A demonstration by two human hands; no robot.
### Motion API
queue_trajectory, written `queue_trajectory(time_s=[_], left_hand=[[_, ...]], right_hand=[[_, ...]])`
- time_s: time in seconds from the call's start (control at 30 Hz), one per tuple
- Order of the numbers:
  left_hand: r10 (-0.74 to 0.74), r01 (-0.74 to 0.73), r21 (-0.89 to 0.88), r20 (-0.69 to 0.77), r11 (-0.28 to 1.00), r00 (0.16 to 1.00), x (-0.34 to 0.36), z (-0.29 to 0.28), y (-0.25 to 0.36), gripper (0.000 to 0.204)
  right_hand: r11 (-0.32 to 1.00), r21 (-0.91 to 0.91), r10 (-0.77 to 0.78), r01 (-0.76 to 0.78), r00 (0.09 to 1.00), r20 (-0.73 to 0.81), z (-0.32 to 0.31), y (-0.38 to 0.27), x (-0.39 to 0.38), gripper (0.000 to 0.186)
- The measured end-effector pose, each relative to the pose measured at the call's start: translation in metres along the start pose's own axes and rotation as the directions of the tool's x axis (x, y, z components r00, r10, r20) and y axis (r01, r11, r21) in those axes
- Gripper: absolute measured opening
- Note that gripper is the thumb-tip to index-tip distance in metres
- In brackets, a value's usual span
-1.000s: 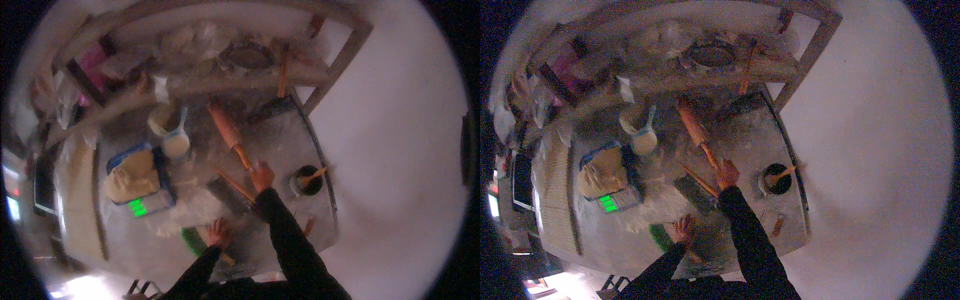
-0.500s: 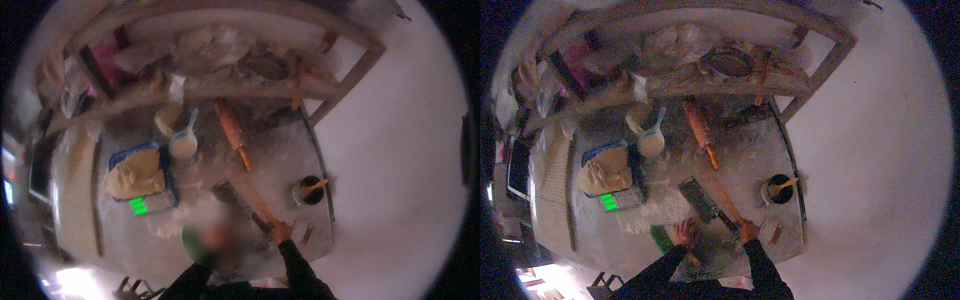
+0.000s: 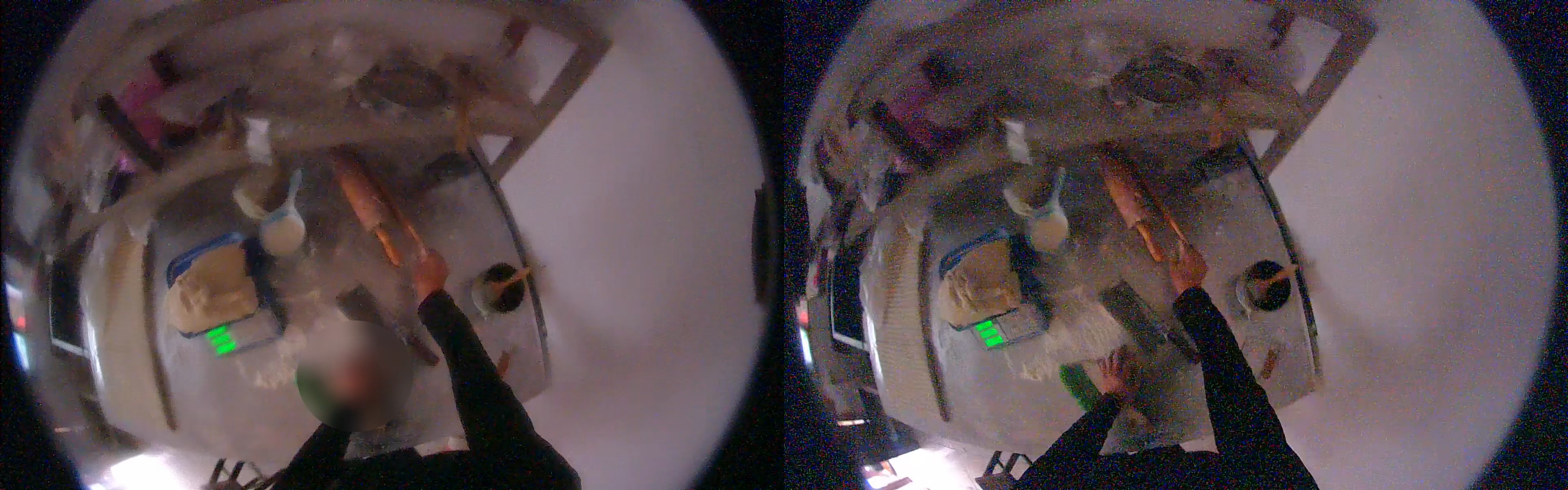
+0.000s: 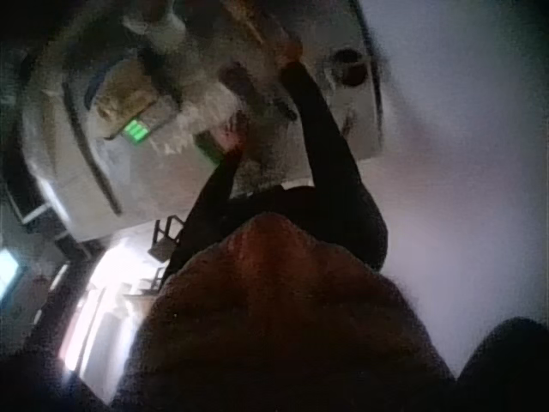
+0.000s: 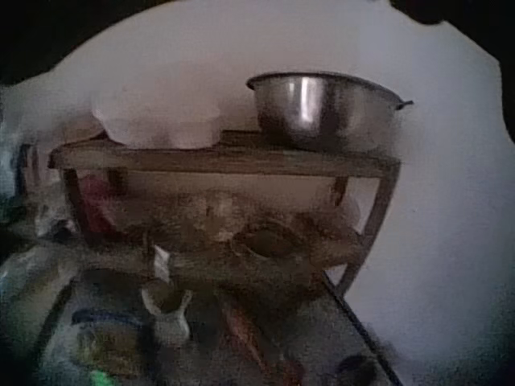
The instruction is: The person kneads dough on a floured table, weighs portions on a digital scale, and places them into a blue tray. They then use a green scraper to clean the table surface and spread flour before moving the tray to a dough sheeter machine.
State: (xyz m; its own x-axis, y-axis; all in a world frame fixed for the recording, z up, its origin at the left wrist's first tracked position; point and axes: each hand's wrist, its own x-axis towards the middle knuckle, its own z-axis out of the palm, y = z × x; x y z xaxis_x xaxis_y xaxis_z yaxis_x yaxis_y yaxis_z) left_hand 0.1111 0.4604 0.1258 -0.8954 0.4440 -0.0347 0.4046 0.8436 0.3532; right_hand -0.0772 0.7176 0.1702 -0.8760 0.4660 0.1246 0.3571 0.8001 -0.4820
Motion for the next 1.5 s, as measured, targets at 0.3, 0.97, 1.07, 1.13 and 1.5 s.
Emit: queue_trajectory(time_s=[0.3,0.97,1.07,1.13,1.5], left_hand=[[0.038,-0.051,-0.108,-0.125,0.993,0.991,0.019,-0.004,0.01,0.054],[0.085,-0.085,-0.008,0.03,0.996,0.996,0.026,0.037,-0.021,0.058],[0.091,-0.092,-0.002,-0.045,0.996,0.995,0.015,0.023,-0.024,0.054],[0.044,-0.051,-0.063,-0.106,0.997,0.993,0.012,0.014,-0.021,0.054],[0.021,-0.029,0.091,0.087,0.995,0.996,0.008,0.029,-0.014,0.055]], right_hand=[[0.777,0.599,0.221,-0.196,0.975,0.031,0.001,0.248,-0.151,0.05],[0.527,0.786,0.418,-0.323,0.904,0.091,0.078,0.157,0.107,0.042],[0.713,0.638,0.376,-0.29,0.927,0.0,0.077,0.104,0.111,0.043],[0.896,0.386,0.283,-0.221,0.953,-0.11,0.068,0.062,0.107,0.044],[0.946,0.325,0.013,0.013,0.997,-0.078,0.12,-0.004,0.048,0.025]])
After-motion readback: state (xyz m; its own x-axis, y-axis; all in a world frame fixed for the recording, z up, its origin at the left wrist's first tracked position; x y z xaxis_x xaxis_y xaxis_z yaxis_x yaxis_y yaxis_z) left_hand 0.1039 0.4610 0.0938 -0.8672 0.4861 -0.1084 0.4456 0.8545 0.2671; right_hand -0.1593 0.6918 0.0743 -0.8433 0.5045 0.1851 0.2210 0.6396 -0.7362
